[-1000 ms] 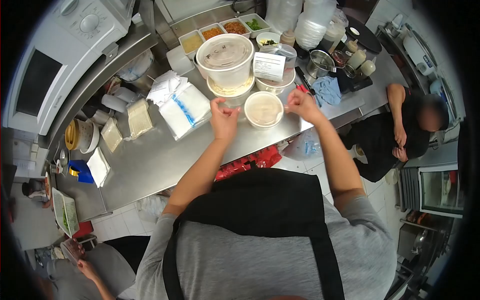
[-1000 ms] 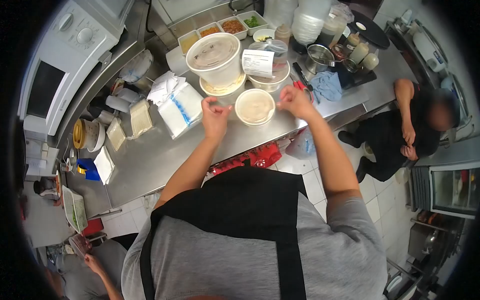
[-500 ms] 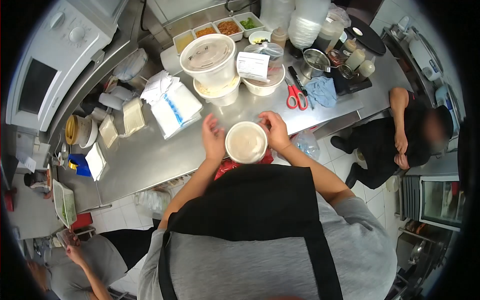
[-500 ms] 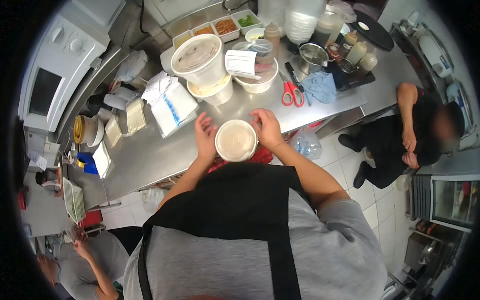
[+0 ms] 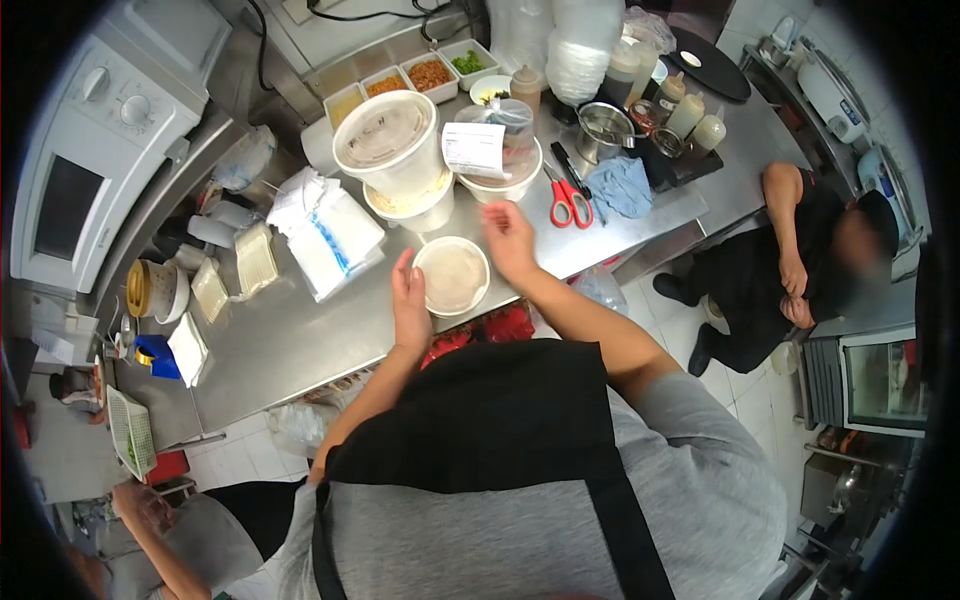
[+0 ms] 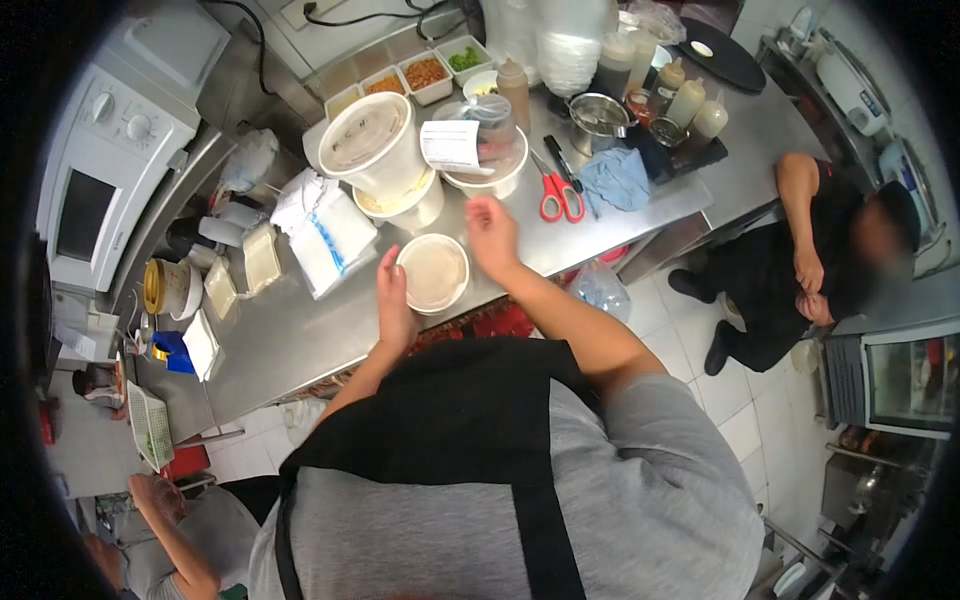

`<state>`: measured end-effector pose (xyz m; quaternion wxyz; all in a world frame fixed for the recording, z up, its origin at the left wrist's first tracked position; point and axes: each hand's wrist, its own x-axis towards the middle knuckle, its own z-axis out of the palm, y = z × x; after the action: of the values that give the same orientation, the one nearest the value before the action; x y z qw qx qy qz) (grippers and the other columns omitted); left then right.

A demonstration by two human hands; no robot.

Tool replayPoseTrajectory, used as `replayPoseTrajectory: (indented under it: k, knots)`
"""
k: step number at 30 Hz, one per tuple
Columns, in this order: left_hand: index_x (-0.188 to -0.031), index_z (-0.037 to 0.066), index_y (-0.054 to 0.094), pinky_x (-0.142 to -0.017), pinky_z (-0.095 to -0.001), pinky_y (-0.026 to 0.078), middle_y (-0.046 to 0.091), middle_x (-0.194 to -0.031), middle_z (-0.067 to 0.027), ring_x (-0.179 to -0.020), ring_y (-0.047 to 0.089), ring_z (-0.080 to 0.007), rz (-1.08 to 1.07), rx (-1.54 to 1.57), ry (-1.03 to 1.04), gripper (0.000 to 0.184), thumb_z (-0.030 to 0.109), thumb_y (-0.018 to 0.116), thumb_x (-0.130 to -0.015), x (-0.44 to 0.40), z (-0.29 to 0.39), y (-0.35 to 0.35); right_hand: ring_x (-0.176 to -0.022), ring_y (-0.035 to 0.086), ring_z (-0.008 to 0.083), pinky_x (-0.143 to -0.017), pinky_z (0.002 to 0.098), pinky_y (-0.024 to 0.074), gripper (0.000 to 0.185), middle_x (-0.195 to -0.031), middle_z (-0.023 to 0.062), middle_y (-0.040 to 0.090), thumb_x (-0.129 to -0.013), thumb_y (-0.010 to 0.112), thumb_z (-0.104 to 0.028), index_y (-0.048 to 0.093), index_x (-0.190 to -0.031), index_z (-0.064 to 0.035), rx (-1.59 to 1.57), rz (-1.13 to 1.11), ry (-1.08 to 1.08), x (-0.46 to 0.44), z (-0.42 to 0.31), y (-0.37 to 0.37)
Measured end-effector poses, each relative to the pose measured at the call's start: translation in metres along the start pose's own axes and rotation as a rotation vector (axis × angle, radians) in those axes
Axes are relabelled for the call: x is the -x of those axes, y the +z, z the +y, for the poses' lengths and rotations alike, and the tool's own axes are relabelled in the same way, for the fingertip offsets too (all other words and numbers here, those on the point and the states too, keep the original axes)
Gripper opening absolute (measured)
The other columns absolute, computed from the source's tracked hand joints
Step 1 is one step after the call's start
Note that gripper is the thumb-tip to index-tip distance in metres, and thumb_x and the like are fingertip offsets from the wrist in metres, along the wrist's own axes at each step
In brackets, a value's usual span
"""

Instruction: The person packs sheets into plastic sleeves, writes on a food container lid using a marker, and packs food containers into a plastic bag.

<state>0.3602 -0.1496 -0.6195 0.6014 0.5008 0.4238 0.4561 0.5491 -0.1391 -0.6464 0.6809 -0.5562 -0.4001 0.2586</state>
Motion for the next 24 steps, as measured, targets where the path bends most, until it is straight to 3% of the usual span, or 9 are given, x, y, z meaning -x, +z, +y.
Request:
replayPoseTrajectory:
  k: [2,6,9,11,13,16,18,20,24]
  knots:
    - [-0.134,-0.001,0.037,-0.107,-0.0406,0.031,0.038,-0.140,-0.0179,-0.131,0.037,-0.0288,0.097,-0.218,0.161,0.050,0.027,0.049,-0.095,0.002,0.008,0.005,-0.080,0.058,0.0168,-0.071,0.0285,0.0476,0.013,-0.089,0.0074,0.060,-0.085,0.059,-0.005,0.060,-0.097,-0.0042,0.189,0.069,-0.179,-0.010,-0.006,-0.032]
    - [-0.141,0.009,0.033,-0.111,-0.0525,0.020,0.026,-0.149,-0.0171,-0.139,0.022,-0.0331,-0.208,-1.111,0.836,0.068,0.041,0.060,-0.087,0.014,0.082,0.011,-0.089,0.058,0.0311,-0.080,0.0394,0.0479,0.020,-0.096,0.0143,0.060,-0.082,0.065,-0.015,0.061,-0.099,-0.0051,0.853,0.132,-0.309,-0.044,-0.039,-0.109]
    - [-0.145,0.019,0.031,-0.110,-0.0588,0.015,0.020,-0.153,-0.0134,-0.142,0.015,-0.0335,-0.526,-1.431,0.753,0.078,0.050,0.063,-0.081,0.010,0.093,0.032,-0.086,0.060,0.0373,-0.079,0.0441,0.0481,0.025,-0.096,0.0173,0.062,-0.081,0.068,-0.022,0.063,-0.099,-0.0053,1.104,0.118,-0.217,-0.072,-0.019,-0.127]
    - [-0.146,0.025,0.029,-0.110,-0.0603,0.014,0.017,-0.155,-0.0101,-0.144,0.011,-0.0324,-0.599,-1.447,0.547,0.081,0.053,0.064,-0.079,0.008,0.088,0.042,-0.084,0.062,0.0379,-0.077,0.0440,0.0488,0.027,-0.095,0.0179,0.064,-0.080,0.069,-0.023,0.064,-0.098,-0.0053,1.118,0.121,-0.100,-0.085,-0.012,-0.136]
    - [-0.147,0.023,0.028,-0.110,-0.0603,0.013,0.015,-0.155,-0.0107,-0.144,0.011,-0.0326,-0.520,-1.373,0.563,0.082,0.053,0.064,-0.079,0.003,0.077,0.044,-0.085,0.063,0.0362,-0.077,0.0415,0.0495,0.026,-0.093,0.0173,0.066,-0.079,0.069,-0.024,0.065,-0.097,-0.0057,1.086,0.128,0.052,-0.091,-0.016,-0.138]
    - [-0.147,0.023,0.027,-0.111,-0.0594,0.013,0.014,-0.156,-0.0113,-0.144,0.011,-0.0334,-0.376,-1.271,0.673,0.082,0.051,0.065,-0.079,0.005,0.070,0.040,-0.085,0.064,0.0291,-0.076,0.0381,0.0495,0.023,-0.095,0.0116,0.066,-0.080,0.069,-0.024,0.066,-0.095,-0.0064,0.928,0.224,-0.241,-0.095,-0.005,-0.158]
    - [-0.147,0.022,0.027,-0.111,-0.0584,0.014,0.015,-0.155,-0.0120,-0.143,0.011,-0.0342,-0.318,-1.215,0.741,0.083,0.048,0.066,-0.079,0.008,0.078,0.035,-0.078,0.061,0.0203,-0.069,0.0304,0.0488,0.022,-0.088,0.0079,0.065,-0.079,0.072,-0.019,0.067,-0.097,-0.0059,0.822,0.259,-0.463,-0.070,-0.066,-0.151]
    - [-0.147,0.020,0.028,-0.110,-0.0577,0.017,0.019,-0.153,-0.0134,-0.143,0.013,-0.0354,-0.309,-1.110,0.822,0.084,0.045,0.068,-0.077,0.015,0.090,0.037,-0.080,0.059,0.0126,-0.070,0.0255,0.0483,0.024,-0.097,0.0049,0.065,-0.083,0.071,-0.008,0.065,-0.105,-0.0034,0.644,0.253,-0.510,-0.054,-0.092,-0.156]
    - [-0.142,0.014,0.035,-0.103,-0.0510,0.031,0.037,-0.142,-0.0162,-0.133,0.033,-0.0360,-0.366,-0.746,0.918,0.077,0.038,0.069,-0.078,0.031,0.098,0.059,-0.091,0.057,0.0132,-0.083,0.0259,0.0468,0.029,-0.105,0.0080,0.061,-0.087,0.062,0.003,0.057,-0.115,0.0027,0.247,0.074,-0.466,0.004,-0.145,-0.131]
